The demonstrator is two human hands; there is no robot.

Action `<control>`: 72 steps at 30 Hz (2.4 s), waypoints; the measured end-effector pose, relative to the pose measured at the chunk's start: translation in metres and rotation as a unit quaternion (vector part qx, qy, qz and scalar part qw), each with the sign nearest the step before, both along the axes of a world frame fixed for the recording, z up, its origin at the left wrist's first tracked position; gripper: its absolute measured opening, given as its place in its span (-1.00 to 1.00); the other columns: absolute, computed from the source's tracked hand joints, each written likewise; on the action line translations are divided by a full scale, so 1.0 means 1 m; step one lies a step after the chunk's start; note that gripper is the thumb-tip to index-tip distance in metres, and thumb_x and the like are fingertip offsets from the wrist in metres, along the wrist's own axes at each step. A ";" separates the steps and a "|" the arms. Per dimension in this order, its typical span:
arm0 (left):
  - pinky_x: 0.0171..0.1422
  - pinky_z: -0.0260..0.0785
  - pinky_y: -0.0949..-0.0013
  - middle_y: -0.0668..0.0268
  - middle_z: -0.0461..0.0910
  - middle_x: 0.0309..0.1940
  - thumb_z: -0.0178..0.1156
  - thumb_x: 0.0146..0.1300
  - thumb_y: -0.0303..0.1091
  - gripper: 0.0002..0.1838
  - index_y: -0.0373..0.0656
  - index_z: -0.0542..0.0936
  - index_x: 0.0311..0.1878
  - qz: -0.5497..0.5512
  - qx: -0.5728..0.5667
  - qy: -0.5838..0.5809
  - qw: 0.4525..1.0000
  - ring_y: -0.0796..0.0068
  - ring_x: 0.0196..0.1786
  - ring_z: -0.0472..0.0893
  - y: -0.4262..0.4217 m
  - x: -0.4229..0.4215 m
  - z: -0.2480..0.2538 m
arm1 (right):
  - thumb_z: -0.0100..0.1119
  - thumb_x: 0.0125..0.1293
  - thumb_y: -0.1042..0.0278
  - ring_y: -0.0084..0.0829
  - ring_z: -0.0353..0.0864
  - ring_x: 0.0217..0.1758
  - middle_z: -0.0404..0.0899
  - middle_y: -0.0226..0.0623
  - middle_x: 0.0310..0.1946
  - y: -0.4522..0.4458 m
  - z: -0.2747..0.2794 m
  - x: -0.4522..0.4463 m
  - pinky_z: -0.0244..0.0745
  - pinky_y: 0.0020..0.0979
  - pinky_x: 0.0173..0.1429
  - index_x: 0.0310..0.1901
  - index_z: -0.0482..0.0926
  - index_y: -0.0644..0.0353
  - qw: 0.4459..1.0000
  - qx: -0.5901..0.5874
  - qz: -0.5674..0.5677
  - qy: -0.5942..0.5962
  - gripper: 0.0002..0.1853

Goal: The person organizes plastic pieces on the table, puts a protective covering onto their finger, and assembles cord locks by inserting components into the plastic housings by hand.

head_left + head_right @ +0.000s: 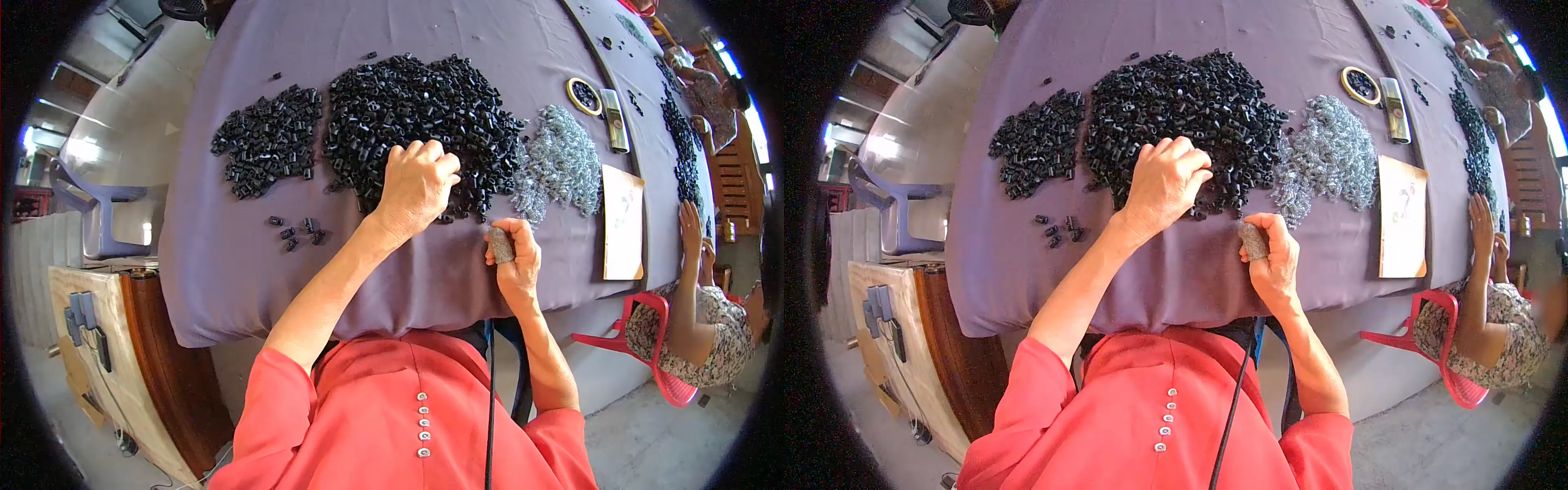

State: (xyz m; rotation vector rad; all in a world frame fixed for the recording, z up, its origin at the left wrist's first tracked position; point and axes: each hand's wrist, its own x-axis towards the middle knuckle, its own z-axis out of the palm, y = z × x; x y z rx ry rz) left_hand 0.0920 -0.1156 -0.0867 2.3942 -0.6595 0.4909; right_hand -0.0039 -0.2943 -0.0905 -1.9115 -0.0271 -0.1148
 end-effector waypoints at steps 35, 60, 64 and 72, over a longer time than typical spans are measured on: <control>-0.44 0.32 0.57 0.44 0.53 -0.54 0.24 0.10 -0.52 -0.92 -0.22 0.52 -0.36 0.008 -0.409 0.283 0.867 0.73 -0.51 0.45 0.021 -0.101 -0.021 | -0.12 0.15 0.70 -0.62 0.44 -0.54 0.49 -0.37 -0.49 0.001 -0.009 -0.003 0.40 -0.56 -0.40 -0.19 0.43 0.24 0.999 0.015 0.012 -0.041 -0.78; -0.32 0.42 0.35 0.31 0.36 -0.38 0.28 -0.06 -0.42 -0.82 -0.13 0.52 -0.36 0.025 0.025 0.043 0.998 0.33 -0.28 0.46 -0.004 -0.063 -0.007 | -0.13 0.02 0.77 -0.52 0.50 -0.52 0.49 -0.30 -0.48 0.000 -0.004 -0.003 0.43 -0.51 -0.36 -0.18 0.44 0.26 0.999 -0.045 -0.001 -0.018 -0.68; -0.32 0.40 0.38 0.30 0.36 -0.38 0.25 0.00 -0.47 -0.86 -0.15 0.51 -0.34 0.011 -0.030 0.024 0.999 0.34 -0.28 0.47 -0.003 -0.063 -0.007 | -0.10 0.05 0.76 -0.54 0.50 -0.50 0.49 -0.31 -0.47 -0.002 -0.006 -0.002 0.43 -0.52 -0.36 -0.18 0.44 0.27 0.998 -0.055 0.000 -0.018 -0.70; -0.42 0.33 0.65 0.48 0.52 -0.44 0.08 0.31 -0.36 -0.89 -0.15 0.54 -0.19 -0.041 -0.441 0.398 0.803 0.77 -0.47 0.44 0.013 -0.073 0.007 | -0.11 0.25 0.65 -0.66 0.44 -0.47 0.52 -0.37 -0.40 0.011 0.016 0.001 0.40 -0.58 -0.36 -0.16 0.43 0.23 0.988 0.128 -0.010 0.089 -0.82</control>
